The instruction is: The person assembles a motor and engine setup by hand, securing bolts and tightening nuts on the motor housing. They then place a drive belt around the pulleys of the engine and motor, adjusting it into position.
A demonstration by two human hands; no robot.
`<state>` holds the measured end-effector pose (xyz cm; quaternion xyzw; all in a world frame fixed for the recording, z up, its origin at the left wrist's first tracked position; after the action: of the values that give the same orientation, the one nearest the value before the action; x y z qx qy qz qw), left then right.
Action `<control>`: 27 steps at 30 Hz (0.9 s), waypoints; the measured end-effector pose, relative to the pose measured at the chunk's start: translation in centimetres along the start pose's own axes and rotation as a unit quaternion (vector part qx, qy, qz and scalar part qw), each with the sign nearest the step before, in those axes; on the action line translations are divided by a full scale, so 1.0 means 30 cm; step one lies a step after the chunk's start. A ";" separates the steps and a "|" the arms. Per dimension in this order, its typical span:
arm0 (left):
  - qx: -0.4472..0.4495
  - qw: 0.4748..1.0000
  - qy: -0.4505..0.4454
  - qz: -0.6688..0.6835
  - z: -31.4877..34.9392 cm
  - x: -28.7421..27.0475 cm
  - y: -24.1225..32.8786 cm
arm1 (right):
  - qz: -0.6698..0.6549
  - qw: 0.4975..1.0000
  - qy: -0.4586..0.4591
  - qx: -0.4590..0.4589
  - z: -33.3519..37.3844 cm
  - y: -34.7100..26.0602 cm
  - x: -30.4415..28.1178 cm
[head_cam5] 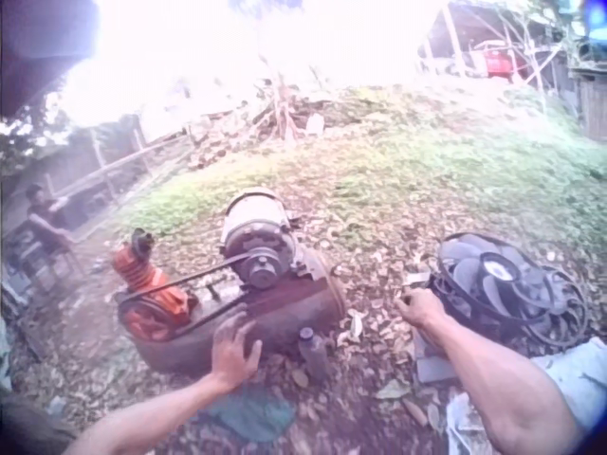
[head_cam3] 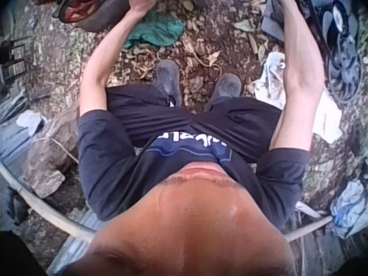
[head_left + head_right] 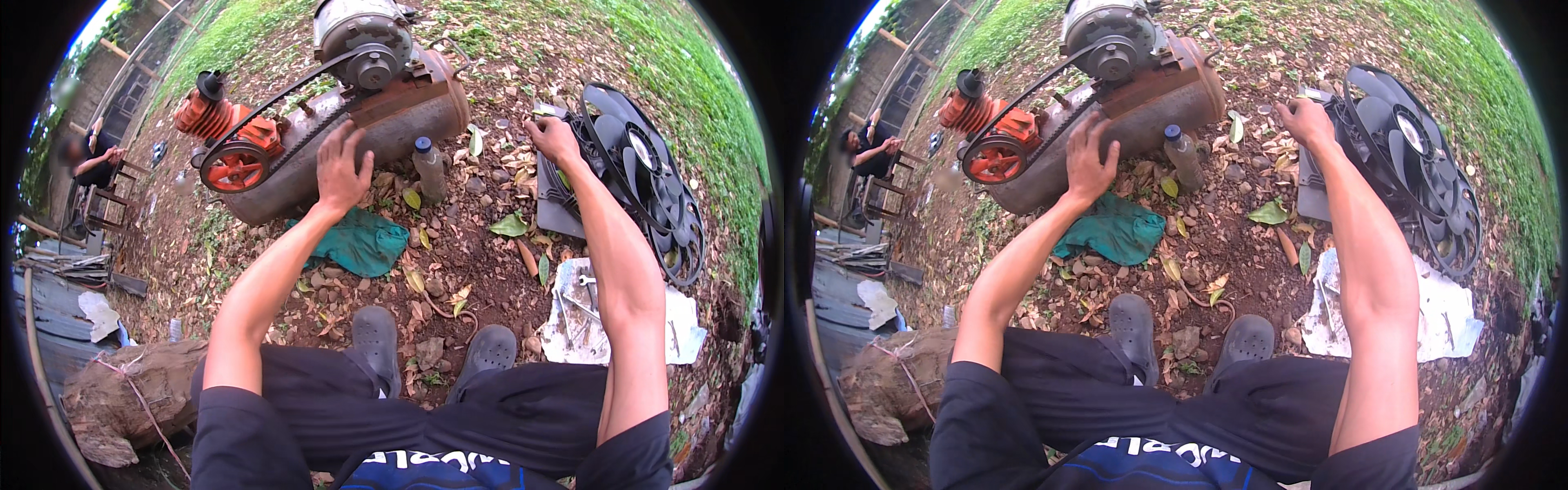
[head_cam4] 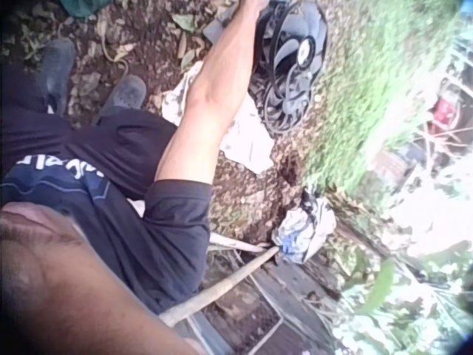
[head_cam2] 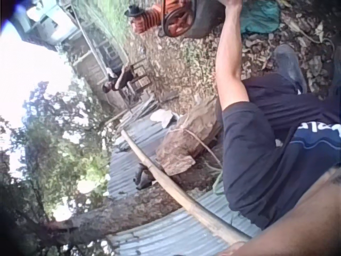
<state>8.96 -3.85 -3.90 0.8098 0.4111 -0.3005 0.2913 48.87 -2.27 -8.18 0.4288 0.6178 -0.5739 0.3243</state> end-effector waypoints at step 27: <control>0.284 0.869 -0.362 0.183 0.061 0.587 0.742 | 0.137 0.989 -0.012 -0.054 0.151 0.090 -0.218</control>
<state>35.71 -7.49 -12.88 0.7529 0.0187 -0.6176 0.2266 53.63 -7.85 -4.10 0.4844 0.5792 -0.4949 0.4301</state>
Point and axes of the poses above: each hand's wrist, its own z-axis away from the middle knuckle, its own x-axis out of the palm, y = z × x, the point moved 7 cm from there along -z, towards the middle knuckle, and after that the axes turned 14 degrees about -x, right-handed, at the moved point
